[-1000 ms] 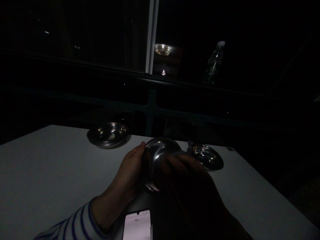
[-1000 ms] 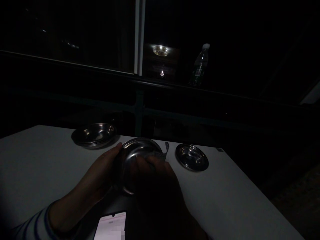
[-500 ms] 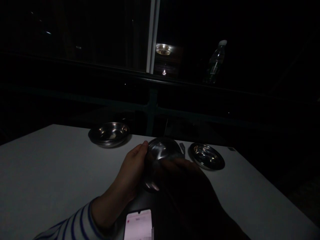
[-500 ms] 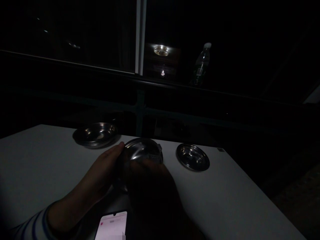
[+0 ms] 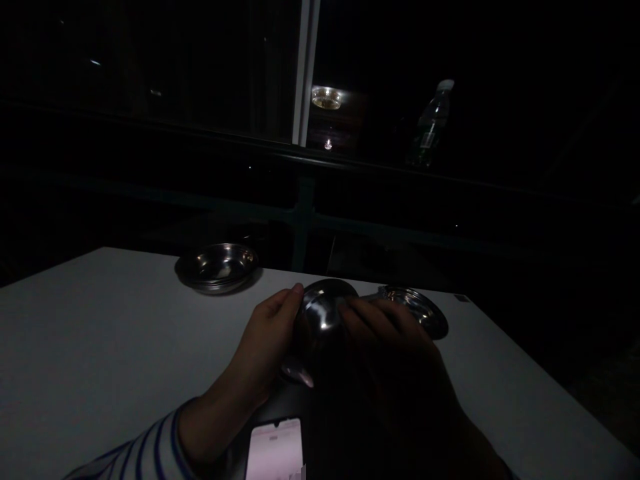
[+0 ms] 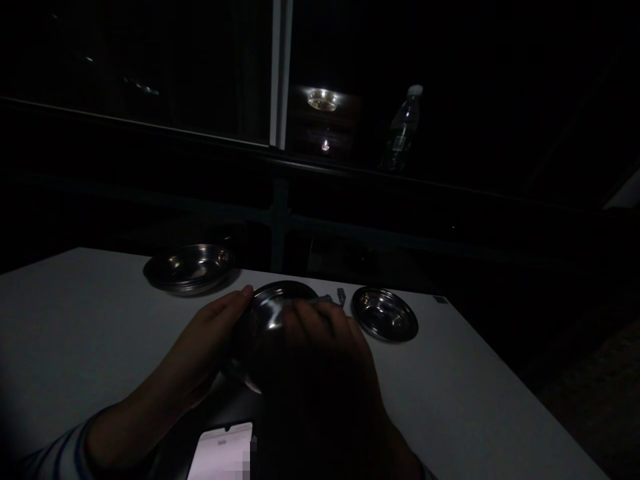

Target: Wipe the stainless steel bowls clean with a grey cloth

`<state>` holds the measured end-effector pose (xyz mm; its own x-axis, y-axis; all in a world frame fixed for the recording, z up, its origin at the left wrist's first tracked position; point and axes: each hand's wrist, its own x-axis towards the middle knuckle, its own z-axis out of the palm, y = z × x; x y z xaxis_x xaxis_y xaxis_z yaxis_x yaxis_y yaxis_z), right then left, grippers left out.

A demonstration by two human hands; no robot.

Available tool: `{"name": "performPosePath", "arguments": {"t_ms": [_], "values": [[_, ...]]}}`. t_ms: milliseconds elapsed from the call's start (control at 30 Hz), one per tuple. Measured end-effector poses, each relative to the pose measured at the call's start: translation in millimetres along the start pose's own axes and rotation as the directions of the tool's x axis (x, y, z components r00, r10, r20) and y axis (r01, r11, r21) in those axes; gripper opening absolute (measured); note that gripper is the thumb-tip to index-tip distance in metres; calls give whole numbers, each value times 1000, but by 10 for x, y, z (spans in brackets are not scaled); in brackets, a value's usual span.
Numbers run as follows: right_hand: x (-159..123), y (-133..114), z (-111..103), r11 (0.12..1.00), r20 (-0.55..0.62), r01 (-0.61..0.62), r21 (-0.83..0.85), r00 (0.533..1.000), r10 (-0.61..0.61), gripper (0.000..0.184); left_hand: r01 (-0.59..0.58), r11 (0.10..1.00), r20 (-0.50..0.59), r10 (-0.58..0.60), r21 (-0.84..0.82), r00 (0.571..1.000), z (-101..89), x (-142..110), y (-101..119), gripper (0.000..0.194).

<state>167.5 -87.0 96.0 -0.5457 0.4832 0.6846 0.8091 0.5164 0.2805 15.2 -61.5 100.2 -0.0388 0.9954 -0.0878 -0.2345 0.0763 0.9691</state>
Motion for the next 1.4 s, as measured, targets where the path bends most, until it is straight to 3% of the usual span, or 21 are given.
{"name": "performPosePath", "arguments": {"t_ms": [200, 367, 467, 667, 767, 867, 933, 1133, 1233, 1400], "values": [[-23, -118, 45, 996, -119, 76, 38, 990, -71, 26, 13, 1000, -1, -13, 4, 1000, 1, 9, -17, 29], [16, 63, 4, 999, 105, -45, 14, 993, 44, 27, -12, 1000, -20, 13, 9, 1000, -1, 4, 19, 30], [19, 114, 5, 997, 156, -70, -12, 985, 71, 29, -18, 999, -35, 20, 39, 999, -14, 9, 25, 31], [-26, -75, 52, 991, -74, 130, 31, 989, -128, 33, -7, 1000, -15, 8, 25, 1000, -15, 12, 21, 29], [-6, -30, 32, 995, -13, 97, 37, 995, -97, 32, -18, 1000, -9, 18, 19, 1000, -16, 9, 24, 29], [16, 98, 14, 998, 94, -55, 10, 994, 54, 29, -41, 999, -28, 42, 30, 999, -20, 5, 36, 29], [12, 133, 24, 994, 91, -106, -13, 990, 107, 28, -52, 998, -37, 54, 38, 998, -20, 1, 46, 29], [-73, -152, 111, 998, -78, 46, -31, 996, -48, 34, -44, 998, -26, 46, 42, 999, -4, -20, 43, 29], [-77, -239, 114, 997, -62, 67, 31, 996, -65, 33, -39, 999, 0, 39, 36, 999, -7, -18, 22, 27], [15, -61, 48, 988, -20, 7, 155, 1000, -4, 32, -45, 999, 4, 45, 12, 999, -24, -2, -1, 27]]}}
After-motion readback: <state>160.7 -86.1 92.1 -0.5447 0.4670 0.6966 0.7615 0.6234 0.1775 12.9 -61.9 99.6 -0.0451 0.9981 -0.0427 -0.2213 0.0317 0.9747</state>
